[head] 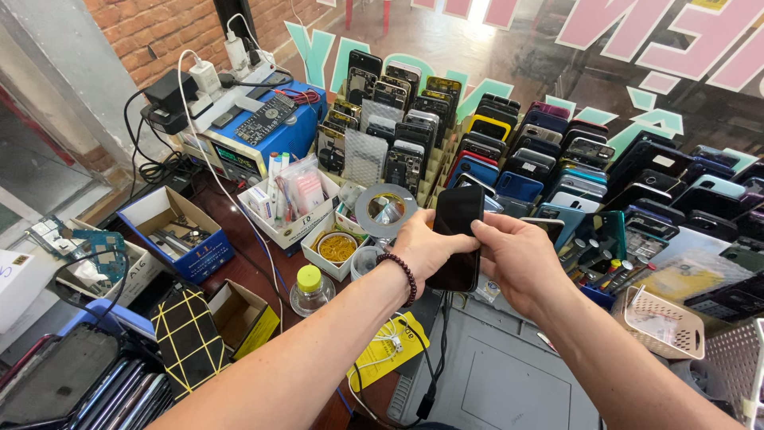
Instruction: The person reassembles a smartphone by aligning the screen to the chassis and connecting internal components. They then connect a charging cable to test the device, repeatedly opening and closing the phone to check the assembly before disconnecting the cable.
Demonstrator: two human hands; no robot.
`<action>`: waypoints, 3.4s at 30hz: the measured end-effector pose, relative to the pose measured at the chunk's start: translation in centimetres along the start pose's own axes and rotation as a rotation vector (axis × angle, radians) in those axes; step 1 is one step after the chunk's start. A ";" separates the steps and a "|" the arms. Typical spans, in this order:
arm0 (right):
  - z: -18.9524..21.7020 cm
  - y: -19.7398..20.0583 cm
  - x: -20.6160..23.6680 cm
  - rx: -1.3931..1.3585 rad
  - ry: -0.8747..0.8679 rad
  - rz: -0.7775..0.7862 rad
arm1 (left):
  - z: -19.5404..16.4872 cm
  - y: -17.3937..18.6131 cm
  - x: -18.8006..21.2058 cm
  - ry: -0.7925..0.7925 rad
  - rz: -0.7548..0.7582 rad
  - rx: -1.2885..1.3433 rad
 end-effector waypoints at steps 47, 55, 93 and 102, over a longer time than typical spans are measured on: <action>1.1 -0.2 0.1 -0.143 0.133 0.051 | 0.5 0.8 -1.5 0.043 0.114 0.513; 1.1 -0.2 -0.2 -0.183 0.121 0.147 | -2.5 -0.1 1.1 -0.142 0.150 0.010; 0.5 -0.4 -1.2 -0.224 0.000 0.184 | -2.0 0.6 0.7 -0.142 -0.011 -0.084; 0.3 -0.6 -1.6 -0.222 -0.005 0.182 | -1.9 0.9 0.3 -0.168 -0.066 -0.145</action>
Point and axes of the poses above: each hand's wrist, its own x-axis away from the middle knuckle, its own y-axis out of the back of the hand, z = x × y, the point moved 6 cm from there along -x, towards the middle knuckle, and after that the axes turned 4 degrees about -z, right-handed, at the moved point
